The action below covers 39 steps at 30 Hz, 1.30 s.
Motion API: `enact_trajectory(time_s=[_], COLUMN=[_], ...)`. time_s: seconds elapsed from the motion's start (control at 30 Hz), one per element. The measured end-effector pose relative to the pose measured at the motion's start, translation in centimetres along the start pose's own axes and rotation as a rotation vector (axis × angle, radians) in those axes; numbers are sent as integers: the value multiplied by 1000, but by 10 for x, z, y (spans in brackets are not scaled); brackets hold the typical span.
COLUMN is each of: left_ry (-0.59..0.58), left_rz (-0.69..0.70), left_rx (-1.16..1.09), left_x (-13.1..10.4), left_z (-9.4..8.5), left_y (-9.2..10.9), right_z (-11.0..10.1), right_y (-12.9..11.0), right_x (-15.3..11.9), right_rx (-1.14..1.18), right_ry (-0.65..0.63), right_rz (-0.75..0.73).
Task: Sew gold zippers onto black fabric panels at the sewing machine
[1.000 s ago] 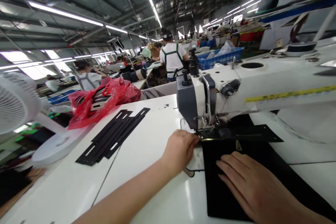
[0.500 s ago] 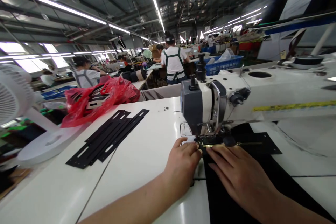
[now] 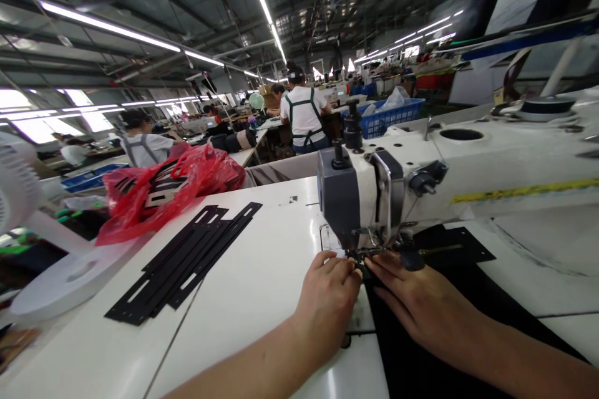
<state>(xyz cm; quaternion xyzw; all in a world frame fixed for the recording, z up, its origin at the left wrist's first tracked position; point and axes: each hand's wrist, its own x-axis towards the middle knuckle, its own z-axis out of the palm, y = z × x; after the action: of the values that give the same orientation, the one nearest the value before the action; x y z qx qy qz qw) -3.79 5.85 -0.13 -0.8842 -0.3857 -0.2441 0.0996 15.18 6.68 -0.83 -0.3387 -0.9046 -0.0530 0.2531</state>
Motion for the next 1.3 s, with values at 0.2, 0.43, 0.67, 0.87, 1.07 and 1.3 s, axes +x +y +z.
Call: enact_trajectory(time_s=[0.2,0.43,0.67,0.87,1.07,1.3], left_ry=[15,2,5,33,42,47], left_rz=[-1,-21,-25,-23,-17,-18], left_rx=[-35,-77,-86,-74,-66,-88], left_x=[0,2,3,0,0,0], left_z=[3,6,8,11,13,12], left_y=[-4,-8,-10,-11,-11,-11], right_z=[-3,-3,1,2,-2,1], right_y=[0,0,5,6,3,5], right_x=[2,3,2,-2,-1,-1], right_rx=[21,27,11,-26,-13,-23], right_ry=[-27,-32,-55,35,81,46], right_rz=[28,28,31,11,0,37])
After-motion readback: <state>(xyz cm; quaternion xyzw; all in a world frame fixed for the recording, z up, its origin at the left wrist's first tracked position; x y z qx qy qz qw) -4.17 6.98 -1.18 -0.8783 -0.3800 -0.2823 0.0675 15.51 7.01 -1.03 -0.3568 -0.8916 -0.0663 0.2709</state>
